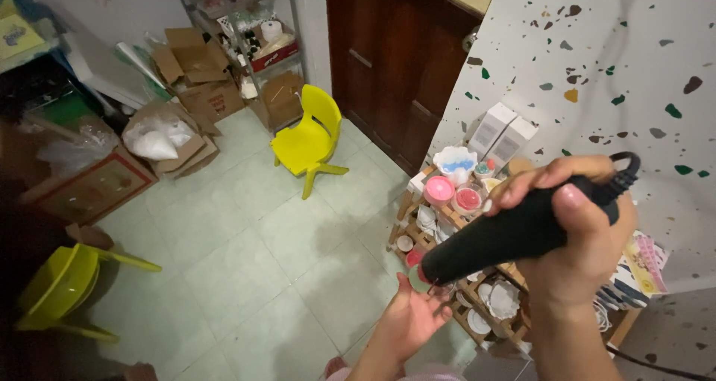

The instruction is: The recorder is seen decorating small candles by placing wax shapes on the surface and using a heat gun to smooth and set them.

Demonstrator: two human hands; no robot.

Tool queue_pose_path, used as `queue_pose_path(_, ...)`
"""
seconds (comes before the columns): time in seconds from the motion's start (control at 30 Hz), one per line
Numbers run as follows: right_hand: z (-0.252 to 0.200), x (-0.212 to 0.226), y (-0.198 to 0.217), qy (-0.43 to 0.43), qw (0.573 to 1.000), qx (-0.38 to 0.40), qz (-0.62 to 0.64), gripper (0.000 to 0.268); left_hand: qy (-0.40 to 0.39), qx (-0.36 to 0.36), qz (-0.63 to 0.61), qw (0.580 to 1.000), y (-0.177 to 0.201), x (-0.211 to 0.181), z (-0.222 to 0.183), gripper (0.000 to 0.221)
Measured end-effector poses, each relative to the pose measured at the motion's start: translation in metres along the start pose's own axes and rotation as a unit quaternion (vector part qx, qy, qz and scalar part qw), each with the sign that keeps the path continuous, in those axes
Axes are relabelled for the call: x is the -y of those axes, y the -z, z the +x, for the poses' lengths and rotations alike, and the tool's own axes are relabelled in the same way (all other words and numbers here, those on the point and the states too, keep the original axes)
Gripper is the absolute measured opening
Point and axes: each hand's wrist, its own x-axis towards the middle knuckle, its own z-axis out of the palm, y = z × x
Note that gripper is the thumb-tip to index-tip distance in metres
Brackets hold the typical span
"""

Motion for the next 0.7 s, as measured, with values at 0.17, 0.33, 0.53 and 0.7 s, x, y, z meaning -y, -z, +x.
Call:
queue_pose_path(0.17,-0.002,-0.002,0.011,0.014,1.000,0.025,0.006,0.015,-0.022,0.035,0.042,0.998,-0.003,-0.002,-0.001,0.077)
queue_pose_path(0.33,-0.002,0.001,0.004,0.011,0.999,-0.001,-0.031,0.018,-0.024,-0.026,0.086,0.996,-0.026,-0.004,-0.009,0.082)
queue_pose_path(0.53,-0.003,0.000,0.002,-0.008,1.000,0.001,-0.010,0.017,-0.035,0.033,0.070,0.996,-0.003,-0.003,-0.006,0.077)
queue_pose_path(0.7,0.001,-0.001,0.002,0.003,1.000,-0.008,-0.018,0.017,-0.041,0.023,0.067,0.997,-0.011,-0.004,-0.007,0.085)
